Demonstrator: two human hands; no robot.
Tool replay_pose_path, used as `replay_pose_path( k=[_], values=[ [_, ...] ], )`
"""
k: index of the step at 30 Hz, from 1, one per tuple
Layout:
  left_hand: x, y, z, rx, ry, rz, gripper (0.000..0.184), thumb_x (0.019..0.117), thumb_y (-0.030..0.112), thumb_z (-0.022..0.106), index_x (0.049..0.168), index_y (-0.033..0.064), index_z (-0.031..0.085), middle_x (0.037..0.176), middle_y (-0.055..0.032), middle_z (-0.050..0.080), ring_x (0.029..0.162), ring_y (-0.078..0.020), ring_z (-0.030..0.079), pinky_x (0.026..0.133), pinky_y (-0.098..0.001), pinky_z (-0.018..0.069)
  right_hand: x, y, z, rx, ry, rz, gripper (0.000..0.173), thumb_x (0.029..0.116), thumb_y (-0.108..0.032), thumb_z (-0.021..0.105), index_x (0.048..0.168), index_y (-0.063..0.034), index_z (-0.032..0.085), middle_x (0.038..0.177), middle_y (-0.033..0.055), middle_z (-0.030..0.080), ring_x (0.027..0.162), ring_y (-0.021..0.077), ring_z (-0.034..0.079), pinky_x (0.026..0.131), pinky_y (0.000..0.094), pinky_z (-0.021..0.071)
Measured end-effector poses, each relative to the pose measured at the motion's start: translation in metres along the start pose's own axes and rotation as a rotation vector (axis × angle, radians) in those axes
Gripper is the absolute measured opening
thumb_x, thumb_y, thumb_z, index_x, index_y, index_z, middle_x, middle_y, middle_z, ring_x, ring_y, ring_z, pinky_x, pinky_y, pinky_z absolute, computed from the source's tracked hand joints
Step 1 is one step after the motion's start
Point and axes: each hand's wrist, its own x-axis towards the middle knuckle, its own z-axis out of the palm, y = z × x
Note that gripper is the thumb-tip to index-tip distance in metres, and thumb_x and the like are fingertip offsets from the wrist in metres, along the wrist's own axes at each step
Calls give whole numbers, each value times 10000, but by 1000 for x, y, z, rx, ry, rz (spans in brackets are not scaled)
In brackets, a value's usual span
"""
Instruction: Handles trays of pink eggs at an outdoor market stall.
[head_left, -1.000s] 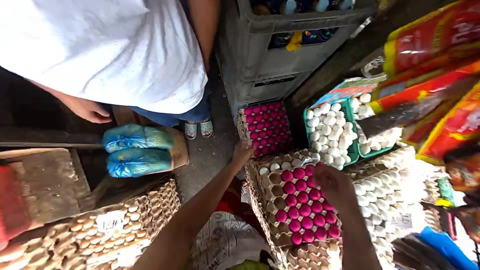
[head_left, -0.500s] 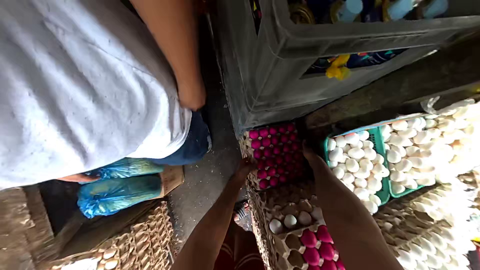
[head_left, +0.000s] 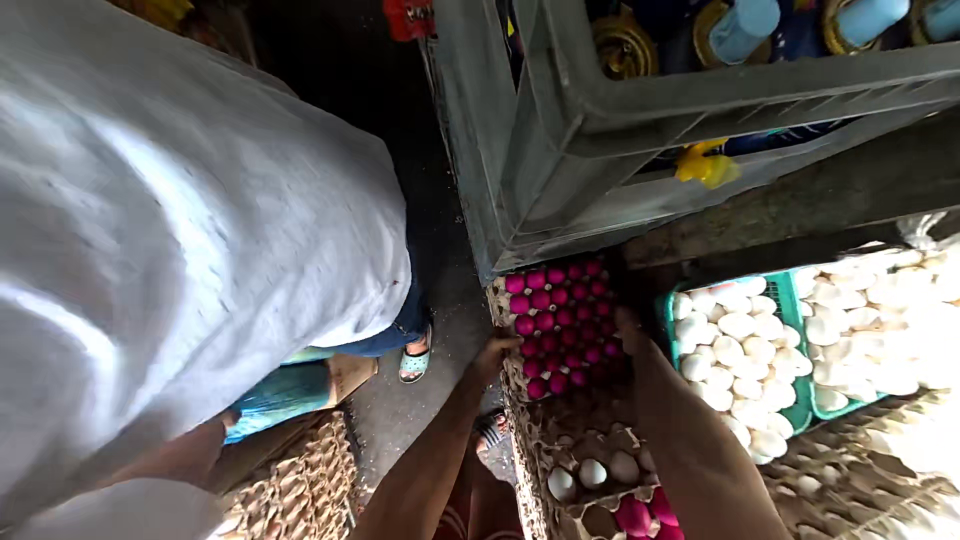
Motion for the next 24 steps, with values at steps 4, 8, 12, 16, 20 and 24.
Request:
replay_pose_path(
  k=[4, 8, 12, 16, 20, 24],
  values=[
    [-27, 7, -1, -12, 11, 91, 495, 797, 121, 730, 1238, 39, 520, 970, -57, 663, 823, -128, 645, 709, -302, 557, -21, -10, 3, -7, -10, 9, 591, 1100, -481, 363, 1339, 7, 596, 1296, 241, 622, 1165, 327, 619, 989, 519, 509],
    [-56, 14, -12, -34, 52, 193, 729, 770, 150, 760, 1404, 18, 425, 1128, -108, 670, 955, -176, 672, 787, -348, 583, -43, -16, 8, 98, -168, -9, 596, 1072, -549, 375, 1259, -52, 646, 1108, 170, 688, 951, 262, 679, 826, 461, 577],
    [-89, 35, -17, -11, 129, 229, 848, 832, 223, 748, 1528, 25, 305, 1355, -161, 593, 1195, -239, 621, 982, -419, 556, -54, -16, 26, 86, -129, -33, 637, 1067, -569, 365, 1284, -40, 647, 1178, 214, 683, 1037, 324, 675, 883, 530, 557],
    [-119, 63, -9, 117, 226, 221, 659, 875, 241, 741, 1427, 1, 474, 1303, -139, 634, 1182, -209, 627, 993, -398, 547, -84, -12, 27, 76, -60, -29, 733, 1039, -657, 356, 1285, -34, 653, 1231, 231, 668, 1125, 354, 654, 953, 571, 531],
    [-147, 76, 14, 130, 239, 334, 662, 832, 238, 799, 1379, -21, 533, 1314, -126, 637, 1228, -182, 603, 1057, -372, 509, -109, -20, 10, 169, -25, -92, 630, 1064, -597, 366, 1298, -92, 661, 1180, 185, 698, 1071, 310, 677, 920, 540, 548],
    [-178, 84, 38, 120, 273, 354, 632, 844, 249, 771, 1372, -18, 548, 1316, -123, 636, 1232, -169, 598, 1055, -361, 504, -142, -42, -14, 234, -41, -148, 574, 1074, -562, 381, 1308, -113, 652, 1116, 165, 700, 981, 281, 685, 854, 504, 568]
  ],
)
